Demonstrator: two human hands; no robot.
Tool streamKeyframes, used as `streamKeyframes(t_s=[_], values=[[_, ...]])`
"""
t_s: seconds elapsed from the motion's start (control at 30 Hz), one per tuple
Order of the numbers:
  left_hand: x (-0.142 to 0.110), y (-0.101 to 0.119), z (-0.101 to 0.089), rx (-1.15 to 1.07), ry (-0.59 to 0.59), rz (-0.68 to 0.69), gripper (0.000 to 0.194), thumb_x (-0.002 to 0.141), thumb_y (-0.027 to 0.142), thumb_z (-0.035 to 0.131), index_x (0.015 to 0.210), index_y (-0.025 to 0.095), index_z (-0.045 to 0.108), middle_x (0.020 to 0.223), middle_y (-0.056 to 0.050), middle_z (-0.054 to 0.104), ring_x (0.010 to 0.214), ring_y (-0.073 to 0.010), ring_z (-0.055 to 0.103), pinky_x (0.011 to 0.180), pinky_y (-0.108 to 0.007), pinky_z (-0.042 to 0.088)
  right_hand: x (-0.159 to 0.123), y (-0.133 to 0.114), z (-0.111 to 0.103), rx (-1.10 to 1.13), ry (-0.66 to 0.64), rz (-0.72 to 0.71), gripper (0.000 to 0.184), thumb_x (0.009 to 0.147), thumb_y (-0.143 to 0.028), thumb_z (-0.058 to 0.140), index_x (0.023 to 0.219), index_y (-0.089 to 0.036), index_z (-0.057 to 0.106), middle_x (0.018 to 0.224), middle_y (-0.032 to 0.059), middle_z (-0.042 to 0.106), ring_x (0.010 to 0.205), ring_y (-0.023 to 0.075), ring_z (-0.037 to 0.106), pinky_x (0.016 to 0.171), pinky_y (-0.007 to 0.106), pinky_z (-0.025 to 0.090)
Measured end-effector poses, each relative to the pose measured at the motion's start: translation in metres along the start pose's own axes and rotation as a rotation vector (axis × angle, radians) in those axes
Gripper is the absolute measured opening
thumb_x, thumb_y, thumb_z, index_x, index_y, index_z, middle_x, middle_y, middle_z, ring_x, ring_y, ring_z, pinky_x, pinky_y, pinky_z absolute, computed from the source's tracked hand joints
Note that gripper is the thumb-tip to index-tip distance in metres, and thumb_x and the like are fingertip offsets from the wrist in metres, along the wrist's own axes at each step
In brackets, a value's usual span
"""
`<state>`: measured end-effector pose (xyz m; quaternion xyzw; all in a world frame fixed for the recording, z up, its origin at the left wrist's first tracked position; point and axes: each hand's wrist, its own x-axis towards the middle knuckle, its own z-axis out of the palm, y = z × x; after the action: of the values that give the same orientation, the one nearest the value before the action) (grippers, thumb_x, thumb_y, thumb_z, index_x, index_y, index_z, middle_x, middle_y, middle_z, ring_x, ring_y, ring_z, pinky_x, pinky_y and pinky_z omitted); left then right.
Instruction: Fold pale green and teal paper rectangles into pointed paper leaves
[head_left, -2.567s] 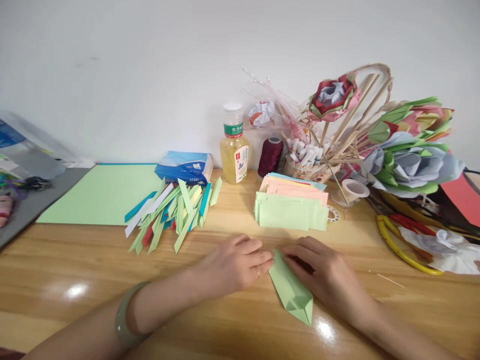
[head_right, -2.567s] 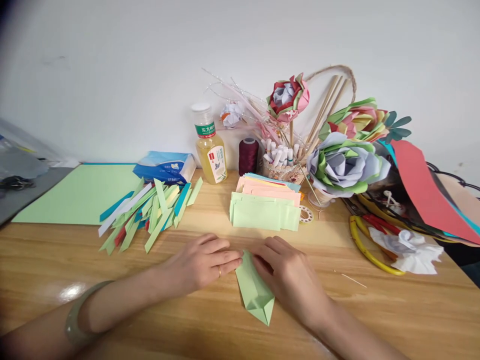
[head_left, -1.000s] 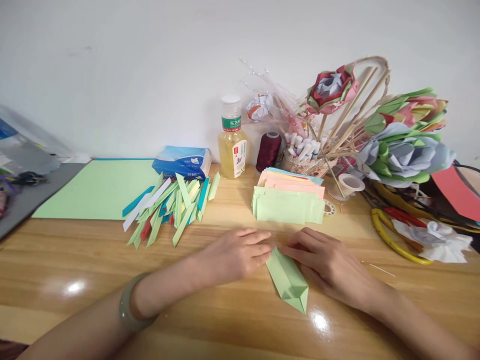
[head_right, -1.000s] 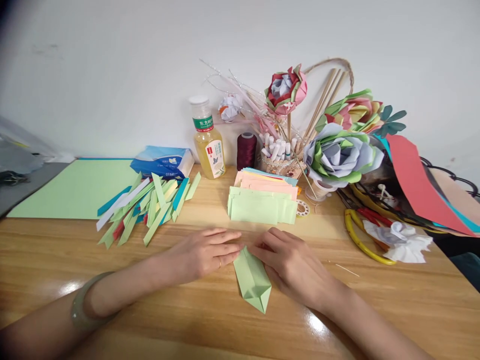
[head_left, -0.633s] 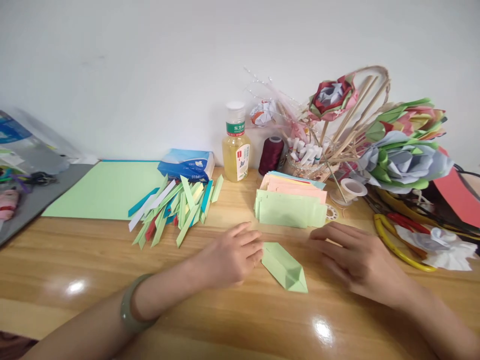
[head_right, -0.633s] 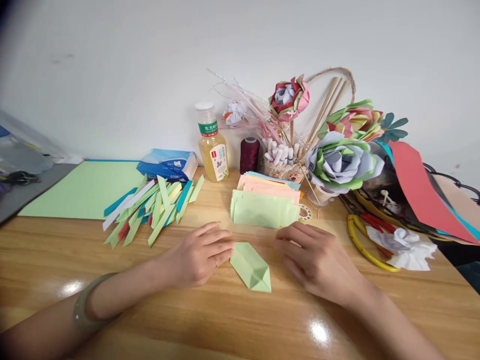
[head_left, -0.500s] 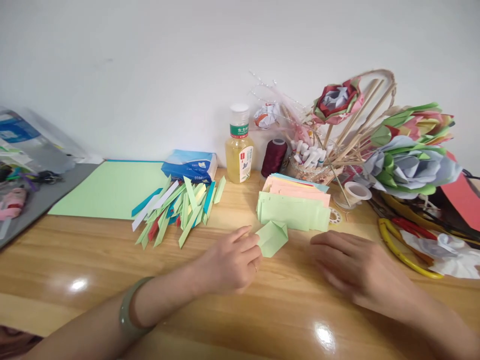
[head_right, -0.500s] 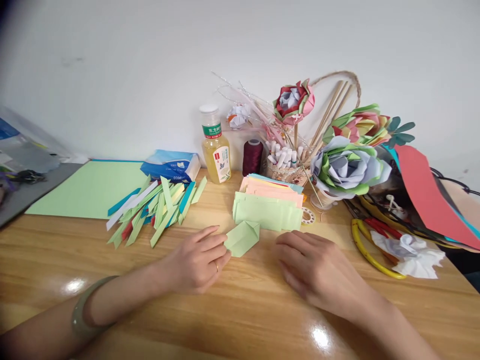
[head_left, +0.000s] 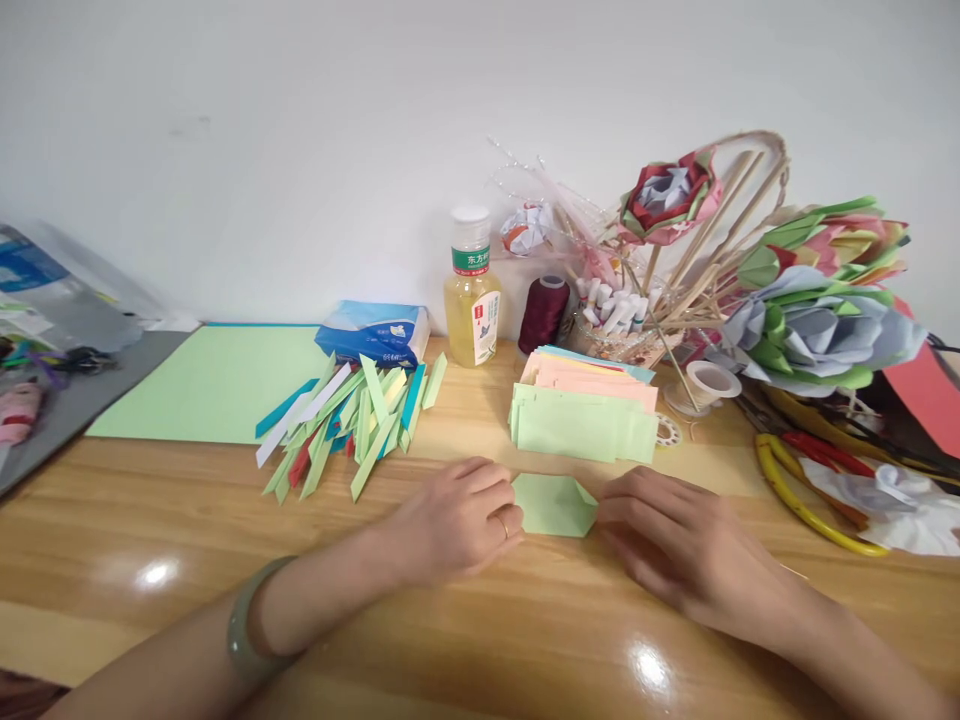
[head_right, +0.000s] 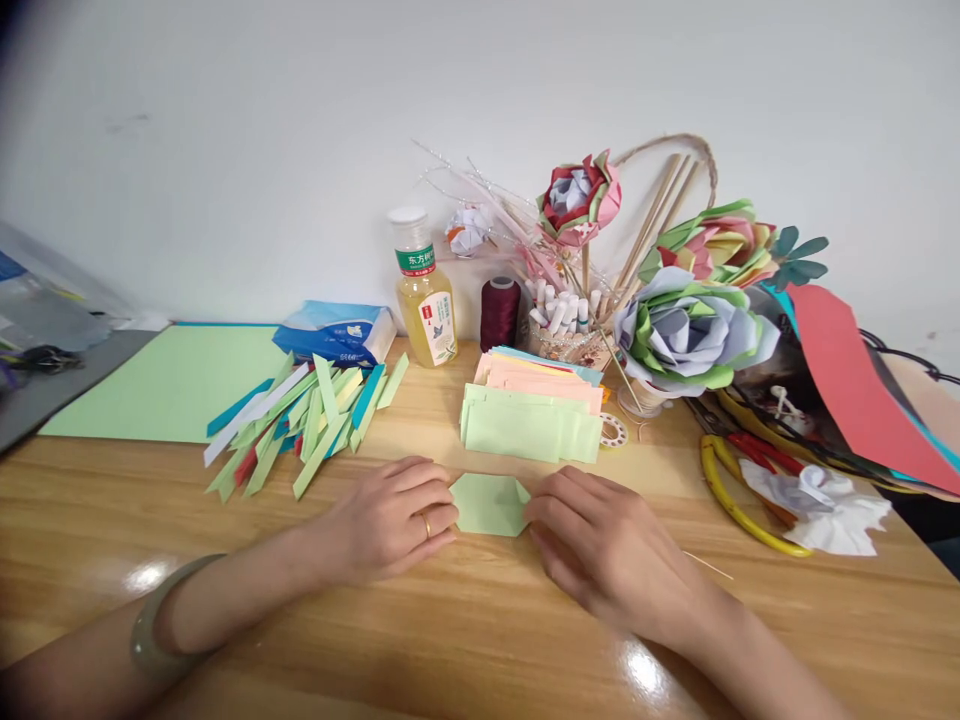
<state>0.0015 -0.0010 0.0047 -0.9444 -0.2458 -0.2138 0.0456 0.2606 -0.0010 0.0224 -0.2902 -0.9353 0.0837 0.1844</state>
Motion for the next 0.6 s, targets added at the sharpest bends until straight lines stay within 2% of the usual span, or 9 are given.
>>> streamKeyframes(t_s=[0.2, 0.33, 0.6], values=[[-0.0021, -0.0028, 0.0059, 0.107, 0.012, 0.051, 0.021, 0.090, 0.010, 0.048, 0.072, 0.015, 0.058, 0.072, -0.001, 0.059, 0.084, -0.0163, 0.055, 0.079, -0.030, 0.046, 0.0004, 0.0040, 0.0075, 0.038, -0.026, 0.031, 0.018, 0.090, -0.019, 0.046, 0.106, -0.017, 0.055, 0.092, 0.0085, 0.062, 0.084, 0.0198, 0.060, 0.069, 0.033, 0.051], [-0.0022, -0.0031, 0.0063, 0.156, 0.027, 0.117, 0.020, 0.089, 0.009, 0.050, 0.072, 0.015, 0.059, 0.070, -0.001, 0.058, 0.082, -0.0158, 0.055, 0.081, -0.029, 0.046, -0.0010, 0.0046, 0.0081, 0.053, -0.016, 0.063, 0.015, 0.090, -0.021, 0.048, 0.102, -0.018, 0.057, 0.088, 0.0077, 0.064, 0.080, 0.0185, 0.061, 0.067, 0.031, 0.051], [-0.0012, -0.0034, 0.0099, 0.078, 0.011, 0.045, 0.024, 0.090, 0.010, 0.047, 0.068, 0.015, 0.056, 0.068, 0.000, 0.055, 0.075, -0.0145, 0.052, 0.077, -0.029, 0.046, 0.0033, 0.0019, 0.0095, -0.069, 0.034, -0.043, 0.023, 0.095, -0.021, 0.040, 0.091, -0.018, 0.063, 0.086, 0.0070, 0.064, 0.082, 0.0178, 0.060, 0.069, 0.031, 0.051]])
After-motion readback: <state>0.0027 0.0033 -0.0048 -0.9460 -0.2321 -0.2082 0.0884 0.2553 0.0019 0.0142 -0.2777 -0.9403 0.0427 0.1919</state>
